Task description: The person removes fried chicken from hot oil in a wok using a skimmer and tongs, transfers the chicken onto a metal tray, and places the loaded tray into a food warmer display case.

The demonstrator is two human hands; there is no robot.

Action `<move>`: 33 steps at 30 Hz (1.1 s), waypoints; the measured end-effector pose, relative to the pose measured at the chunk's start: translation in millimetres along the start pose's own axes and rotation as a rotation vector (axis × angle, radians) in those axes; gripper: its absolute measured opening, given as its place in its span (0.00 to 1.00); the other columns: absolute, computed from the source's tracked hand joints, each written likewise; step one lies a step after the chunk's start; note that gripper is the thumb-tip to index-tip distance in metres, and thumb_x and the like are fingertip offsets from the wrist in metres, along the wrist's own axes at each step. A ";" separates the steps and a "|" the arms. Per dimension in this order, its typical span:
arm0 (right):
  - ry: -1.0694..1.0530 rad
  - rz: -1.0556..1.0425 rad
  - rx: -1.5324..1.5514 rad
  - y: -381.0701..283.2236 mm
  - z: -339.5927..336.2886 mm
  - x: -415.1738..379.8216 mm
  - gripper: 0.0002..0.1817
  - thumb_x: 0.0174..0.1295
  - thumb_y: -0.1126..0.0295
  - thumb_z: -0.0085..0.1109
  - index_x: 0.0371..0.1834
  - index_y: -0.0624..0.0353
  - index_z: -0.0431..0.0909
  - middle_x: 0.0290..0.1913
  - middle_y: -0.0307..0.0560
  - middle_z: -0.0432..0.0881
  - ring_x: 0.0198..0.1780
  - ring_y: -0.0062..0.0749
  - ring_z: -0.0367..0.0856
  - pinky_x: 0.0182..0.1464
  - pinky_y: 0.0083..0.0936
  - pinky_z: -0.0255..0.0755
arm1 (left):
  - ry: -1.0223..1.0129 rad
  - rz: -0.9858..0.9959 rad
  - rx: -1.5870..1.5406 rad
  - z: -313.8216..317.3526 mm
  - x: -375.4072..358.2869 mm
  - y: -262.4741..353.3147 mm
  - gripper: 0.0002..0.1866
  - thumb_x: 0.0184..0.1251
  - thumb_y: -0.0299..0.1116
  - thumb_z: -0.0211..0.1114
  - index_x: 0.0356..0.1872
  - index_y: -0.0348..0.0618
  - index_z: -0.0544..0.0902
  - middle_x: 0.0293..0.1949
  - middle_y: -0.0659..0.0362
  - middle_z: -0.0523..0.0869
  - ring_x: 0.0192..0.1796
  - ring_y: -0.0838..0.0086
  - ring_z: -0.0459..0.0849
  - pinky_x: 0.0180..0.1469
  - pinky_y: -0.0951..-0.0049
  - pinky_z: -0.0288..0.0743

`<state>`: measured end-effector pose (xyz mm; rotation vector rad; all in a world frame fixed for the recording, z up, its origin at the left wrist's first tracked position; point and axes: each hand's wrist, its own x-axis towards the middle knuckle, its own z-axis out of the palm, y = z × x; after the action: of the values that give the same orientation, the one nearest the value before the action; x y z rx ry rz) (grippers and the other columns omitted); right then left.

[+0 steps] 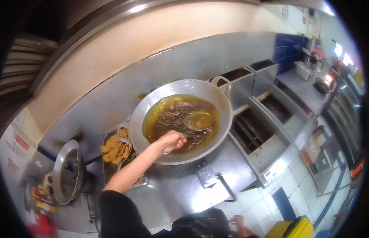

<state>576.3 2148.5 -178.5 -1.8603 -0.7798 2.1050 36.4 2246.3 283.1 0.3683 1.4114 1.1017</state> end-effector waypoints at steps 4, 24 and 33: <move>-0.079 -0.005 0.013 15.3 -25.3 3.4 0.17 0.67 0.67 0.42 0.54 0.67 0.69 0.42 0.63 0.80 0.38 0.54 0.83 0.36 0.45 0.80 | 0.013 0.058 -0.213 -3.8 53.0 -10.1 0.07 0.70 0.20 0.44 0.34 0.34 0.71 0.27 0.60 0.75 0.20 0.87 0.70 0.18 0.85 0.68; -0.091 -0.003 -0.027 -14.4 -30.8 23.7 0.15 0.65 0.70 0.45 0.50 0.68 0.71 0.33 0.58 0.84 0.26 0.43 0.85 0.23 0.36 0.81 | 0.201 0.282 0.031 -24.8 -55.3 -3.5 0.23 0.71 0.23 0.42 0.67 0.34 0.61 0.31 0.58 0.76 0.23 0.84 0.65 0.21 0.83 0.61; -0.102 -0.004 -0.120 -56.9 -6.1 37.8 0.16 0.64 0.72 0.43 0.53 0.66 0.70 0.34 0.57 0.83 0.26 0.43 0.85 0.22 0.35 0.78 | 0.244 0.352 -0.020 -59.5 -153.6 -33.4 0.24 0.70 0.23 0.43 0.67 0.34 0.62 0.34 0.55 0.77 0.22 0.84 0.66 0.20 0.82 0.62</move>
<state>565.8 2216.2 -181.2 -1.8190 -0.9514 2.2107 27.1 2087.2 336.4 0.4937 1.5862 1.4864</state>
